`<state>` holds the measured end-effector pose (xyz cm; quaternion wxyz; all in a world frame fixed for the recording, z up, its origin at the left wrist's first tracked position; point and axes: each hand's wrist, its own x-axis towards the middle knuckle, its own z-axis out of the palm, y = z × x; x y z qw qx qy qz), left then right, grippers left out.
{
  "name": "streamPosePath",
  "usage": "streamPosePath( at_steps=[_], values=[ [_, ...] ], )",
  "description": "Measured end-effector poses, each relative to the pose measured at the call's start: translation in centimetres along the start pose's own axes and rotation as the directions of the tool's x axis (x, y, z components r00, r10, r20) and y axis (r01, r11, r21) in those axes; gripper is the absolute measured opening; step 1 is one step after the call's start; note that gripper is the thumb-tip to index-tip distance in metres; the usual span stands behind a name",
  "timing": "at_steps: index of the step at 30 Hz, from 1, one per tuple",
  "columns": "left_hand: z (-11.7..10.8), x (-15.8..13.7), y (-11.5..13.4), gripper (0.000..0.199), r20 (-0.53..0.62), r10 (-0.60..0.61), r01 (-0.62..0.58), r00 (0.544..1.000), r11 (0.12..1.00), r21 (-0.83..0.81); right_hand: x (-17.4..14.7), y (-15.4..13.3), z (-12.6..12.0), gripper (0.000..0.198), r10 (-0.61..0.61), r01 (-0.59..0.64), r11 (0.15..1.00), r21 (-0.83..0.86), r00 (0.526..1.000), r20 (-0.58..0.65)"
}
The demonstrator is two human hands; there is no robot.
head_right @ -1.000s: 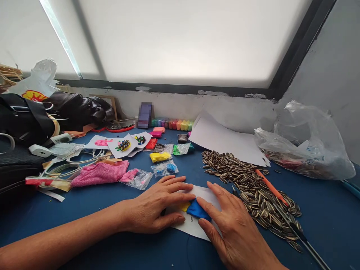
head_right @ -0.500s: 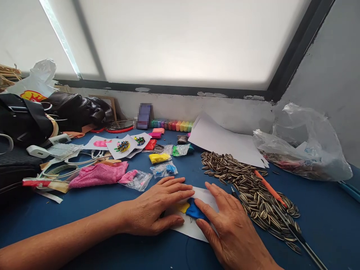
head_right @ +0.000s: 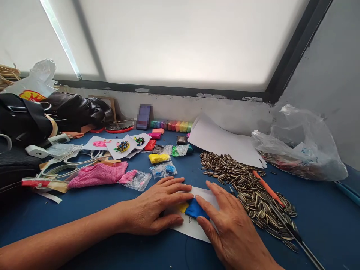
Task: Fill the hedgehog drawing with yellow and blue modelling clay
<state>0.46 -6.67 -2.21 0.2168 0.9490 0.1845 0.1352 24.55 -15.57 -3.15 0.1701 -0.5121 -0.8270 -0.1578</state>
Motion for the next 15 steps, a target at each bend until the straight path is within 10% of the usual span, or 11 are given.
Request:
streamPosePath(
  at_steps=[15],
  values=[
    [0.0,0.0,0.1,0.05,0.007,0.013,-0.013,1.0,0.999,0.038,-1.4,0.6,-0.6,0.041,0.022,-0.021,0.999,-0.042,0.999,0.043]
  ],
)
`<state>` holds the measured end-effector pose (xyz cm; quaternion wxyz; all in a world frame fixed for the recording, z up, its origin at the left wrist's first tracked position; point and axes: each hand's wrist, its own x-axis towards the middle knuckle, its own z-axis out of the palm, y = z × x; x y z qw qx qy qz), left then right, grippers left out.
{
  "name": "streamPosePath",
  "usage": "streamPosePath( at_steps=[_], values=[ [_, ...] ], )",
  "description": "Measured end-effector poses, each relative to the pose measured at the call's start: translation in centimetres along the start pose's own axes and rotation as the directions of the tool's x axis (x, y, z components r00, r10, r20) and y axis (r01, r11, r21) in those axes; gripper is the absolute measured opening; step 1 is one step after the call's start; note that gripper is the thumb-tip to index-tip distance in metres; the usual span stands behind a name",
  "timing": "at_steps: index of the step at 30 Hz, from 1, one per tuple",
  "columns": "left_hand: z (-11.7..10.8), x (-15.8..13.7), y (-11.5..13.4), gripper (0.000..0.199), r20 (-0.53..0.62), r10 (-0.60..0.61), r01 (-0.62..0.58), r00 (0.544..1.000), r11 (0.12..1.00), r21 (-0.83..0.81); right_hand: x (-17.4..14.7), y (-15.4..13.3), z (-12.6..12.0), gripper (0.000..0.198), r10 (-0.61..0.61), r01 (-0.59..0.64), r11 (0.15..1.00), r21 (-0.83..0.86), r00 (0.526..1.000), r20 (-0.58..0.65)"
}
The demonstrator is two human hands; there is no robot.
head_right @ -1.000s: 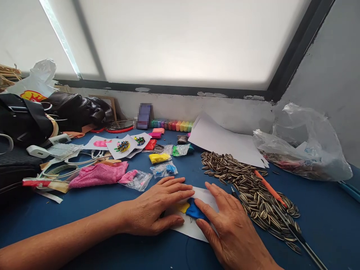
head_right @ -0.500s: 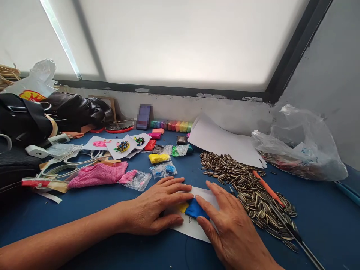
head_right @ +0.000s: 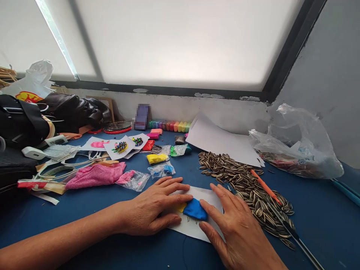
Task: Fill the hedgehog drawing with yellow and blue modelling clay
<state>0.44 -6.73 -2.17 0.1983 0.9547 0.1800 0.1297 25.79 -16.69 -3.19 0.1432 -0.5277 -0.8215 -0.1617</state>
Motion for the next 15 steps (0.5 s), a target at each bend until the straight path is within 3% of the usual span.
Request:
streamPosePath(
  at_steps=[7,11,15],
  values=[
    [0.0,0.1,-0.1,0.057,-0.003,-0.012,0.012,1.0,0.999,-0.03,0.1,-0.2,0.1,0.044,-0.041,0.042,0.999,-0.024,0.999,0.024],
    [-0.1,0.0,-0.2,0.058,-0.004,-0.003,0.003,1.0,0.999,-0.04,0.0,0.0,-0.5,0.051,-0.055,0.052,0.995,-0.089,0.998,-0.033],
    [0.0,0.0,-0.2,0.056,-0.009,0.0,0.0,1.0,0.999,-0.034,0.1,-0.2,-1.1,0.05,-0.144,0.137,0.982,-0.133,0.989,-0.045]
  ],
)
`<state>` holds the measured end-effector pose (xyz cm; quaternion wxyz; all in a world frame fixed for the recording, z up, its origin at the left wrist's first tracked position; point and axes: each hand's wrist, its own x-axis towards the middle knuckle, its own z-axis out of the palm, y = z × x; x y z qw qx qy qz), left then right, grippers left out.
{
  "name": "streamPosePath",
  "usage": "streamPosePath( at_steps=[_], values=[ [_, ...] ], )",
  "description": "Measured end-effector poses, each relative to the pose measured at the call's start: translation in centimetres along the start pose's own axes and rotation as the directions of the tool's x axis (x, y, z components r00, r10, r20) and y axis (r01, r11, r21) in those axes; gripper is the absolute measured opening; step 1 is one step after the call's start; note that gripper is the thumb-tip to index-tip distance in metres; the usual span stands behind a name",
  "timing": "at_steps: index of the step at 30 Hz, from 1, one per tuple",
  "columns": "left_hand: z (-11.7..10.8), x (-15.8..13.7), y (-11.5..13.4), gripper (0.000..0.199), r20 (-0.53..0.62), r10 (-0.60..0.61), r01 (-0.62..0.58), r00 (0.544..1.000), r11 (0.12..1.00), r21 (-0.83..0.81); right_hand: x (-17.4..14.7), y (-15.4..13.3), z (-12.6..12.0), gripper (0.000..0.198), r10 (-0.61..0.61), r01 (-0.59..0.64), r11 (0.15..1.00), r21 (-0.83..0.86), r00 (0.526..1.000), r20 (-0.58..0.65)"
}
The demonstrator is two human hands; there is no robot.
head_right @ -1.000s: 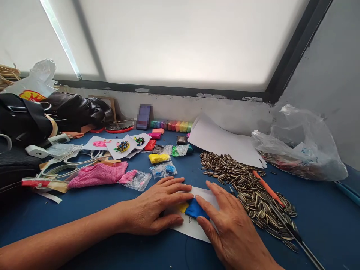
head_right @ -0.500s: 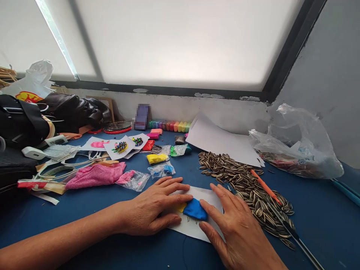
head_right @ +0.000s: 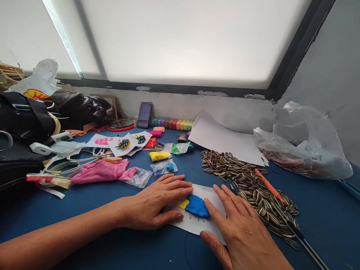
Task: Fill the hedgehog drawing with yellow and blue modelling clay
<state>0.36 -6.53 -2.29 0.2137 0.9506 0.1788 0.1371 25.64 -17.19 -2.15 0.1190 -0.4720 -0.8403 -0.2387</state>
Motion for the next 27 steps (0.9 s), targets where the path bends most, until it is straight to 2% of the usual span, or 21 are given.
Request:
streamPosePath(
  at_steps=[6,11,13,17,21,22,27],
  values=[
    [0.0,0.0,0.1,0.054,-0.003,-0.004,0.004,1.0,1.0,0.004,0.3,-0.2,-0.4,0.052,-0.115,0.112,0.99,-0.08,0.993,-0.029],
    [-0.1,0.0,0.2,0.053,0.006,-0.007,0.007,1.0,1.0,0.009,-1.0,0.2,0.2,0.085,-0.107,0.107,0.994,0.005,0.994,-0.026],
    [-0.2,0.0,0.2,0.053,0.009,-0.006,0.006,1.0,1.0,0.013,-1.9,0.2,0.8,0.091,-0.08,0.081,0.996,0.024,0.995,-0.068],
    [-0.2,0.0,0.2,0.053,0.015,-0.002,0.002,1.0,1.0,0.01,-2.6,0.2,1.3,0.089,-0.131,0.133,0.991,0.025,0.988,-0.084],
    [-0.2,0.0,0.2,0.053,0.013,-0.004,0.004,1.0,1.0,0.015,-2.2,0.2,0.7,0.082,-0.123,0.123,0.991,0.043,0.992,-0.012],
    [-0.3,0.1,0.2,0.053,0.014,-0.005,0.005,1.0,1.0,0.016,-2.2,0.2,0.5,0.083,-0.117,0.12,0.992,0.04,0.99,-0.076],
    [-0.3,0.1,0.1,0.053,0.028,-0.002,0.001,1.0,1.0,0.017,-2.1,0.1,0.7,0.083,-0.143,0.142,0.99,-0.02,0.987,-0.078]
  ],
)
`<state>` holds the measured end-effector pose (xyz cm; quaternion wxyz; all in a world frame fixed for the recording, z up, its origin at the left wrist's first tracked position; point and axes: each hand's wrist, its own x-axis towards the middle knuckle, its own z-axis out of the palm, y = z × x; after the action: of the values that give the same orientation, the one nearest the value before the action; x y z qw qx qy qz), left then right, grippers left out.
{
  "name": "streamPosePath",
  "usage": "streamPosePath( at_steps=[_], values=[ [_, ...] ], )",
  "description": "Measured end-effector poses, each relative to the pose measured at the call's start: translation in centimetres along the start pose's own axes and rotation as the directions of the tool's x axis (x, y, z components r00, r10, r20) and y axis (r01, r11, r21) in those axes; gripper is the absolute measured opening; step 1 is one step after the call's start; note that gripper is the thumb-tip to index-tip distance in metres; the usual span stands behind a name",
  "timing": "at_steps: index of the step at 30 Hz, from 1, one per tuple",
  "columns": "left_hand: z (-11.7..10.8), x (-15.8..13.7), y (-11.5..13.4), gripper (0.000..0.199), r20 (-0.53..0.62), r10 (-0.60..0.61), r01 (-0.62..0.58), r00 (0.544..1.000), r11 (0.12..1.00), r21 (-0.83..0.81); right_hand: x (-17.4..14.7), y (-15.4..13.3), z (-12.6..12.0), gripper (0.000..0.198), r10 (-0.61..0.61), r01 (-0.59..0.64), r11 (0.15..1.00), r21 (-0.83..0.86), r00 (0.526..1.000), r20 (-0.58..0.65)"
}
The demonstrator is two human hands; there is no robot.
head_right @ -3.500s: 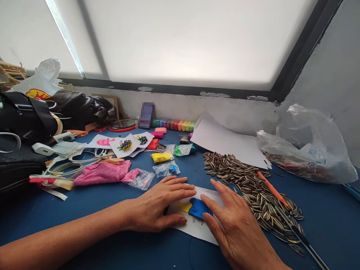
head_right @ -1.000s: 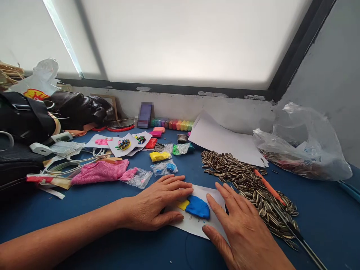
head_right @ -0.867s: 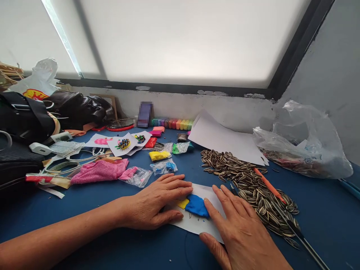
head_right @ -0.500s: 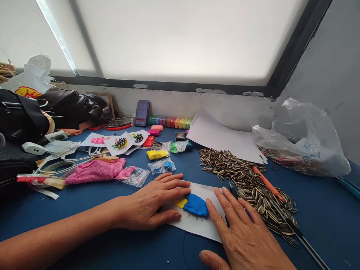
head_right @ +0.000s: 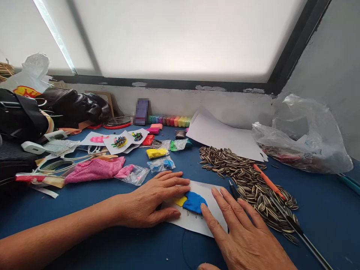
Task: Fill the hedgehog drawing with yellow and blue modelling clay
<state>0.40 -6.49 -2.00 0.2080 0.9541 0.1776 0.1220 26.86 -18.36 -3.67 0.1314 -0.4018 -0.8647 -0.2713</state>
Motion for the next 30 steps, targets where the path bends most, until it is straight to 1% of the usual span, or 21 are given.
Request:
streamPosePath(
  at_steps=[4,7,8,10,12,13,16,18,21,27,30],
  values=[
    [0.1,0.0,0.0,0.054,-0.001,-0.001,0.001,1.0,1.0,0.0,-0.2,-0.2,0.1,0.078,-0.034,0.034,0.999,-0.005,0.999,-0.001],
    [0.1,0.0,0.0,0.056,0.004,-0.002,0.002,1.0,1.0,0.0,0.1,-0.1,-0.4,0.066,-0.018,0.018,1.0,0.012,1.0,-0.003],
    [0.0,0.0,0.0,0.056,0.004,-0.001,0.001,1.0,1.0,0.0,0.4,0.0,-0.7,0.059,0.003,-0.003,1.0,0.027,1.0,-0.003],
    [0.0,0.0,0.0,0.057,0.008,-0.003,0.003,1.0,1.0,-0.004,1.1,0.3,-1.3,0.041,0.085,-0.086,0.994,0.073,0.996,0.008],
    [-0.1,0.0,0.1,0.058,0.02,-0.013,0.013,1.0,1.0,-0.008,2.0,0.6,-1.8,0.021,0.187,-0.192,0.97,0.147,0.981,0.049],
    [-0.2,0.0,0.1,0.058,0.028,-0.019,0.019,0.999,1.0,-0.011,2.4,0.8,-1.9,0.019,0.229,-0.238,0.954,0.185,0.971,0.066],
    [-0.2,0.0,0.2,0.059,0.047,-0.025,0.026,0.999,1.0,-0.017,3.2,1.2,-1.9,0.022,0.327,-0.345,0.896,0.281,0.939,0.11],
    [-0.1,-0.1,0.2,0.059,0.049,-0.024,0.025,0.998,1.0,-0.013,3.4,1.2,-1.6,0.02,0.357,-0.384,0.866,0.32,0.923,0.141],
    [0.0,-0.1,0.3,0.058,0.046,-0.026,0.026,0.999,1.0,0.001,3.7,0.6,-1.1,0.014,0.395,-0.42,0.84,0.342,0.907,0.144],
    [0.2,-0.1,0.2,0.057,0.03,-0.009,0.009,1.0,1.0,0.014,4.0,-0.3,-0.1,0.015,0.418,-0.467,0.808,0.359,0.884,0.21],
    [0.2,-0.1,0.0,0.057,0.019,0.005,-0.005,1.0,1.0,0.02,3.9,-0.3,0.5,0.018,0.41,-0.463,0.811,0.356,0.886,0.218]
  ],
)
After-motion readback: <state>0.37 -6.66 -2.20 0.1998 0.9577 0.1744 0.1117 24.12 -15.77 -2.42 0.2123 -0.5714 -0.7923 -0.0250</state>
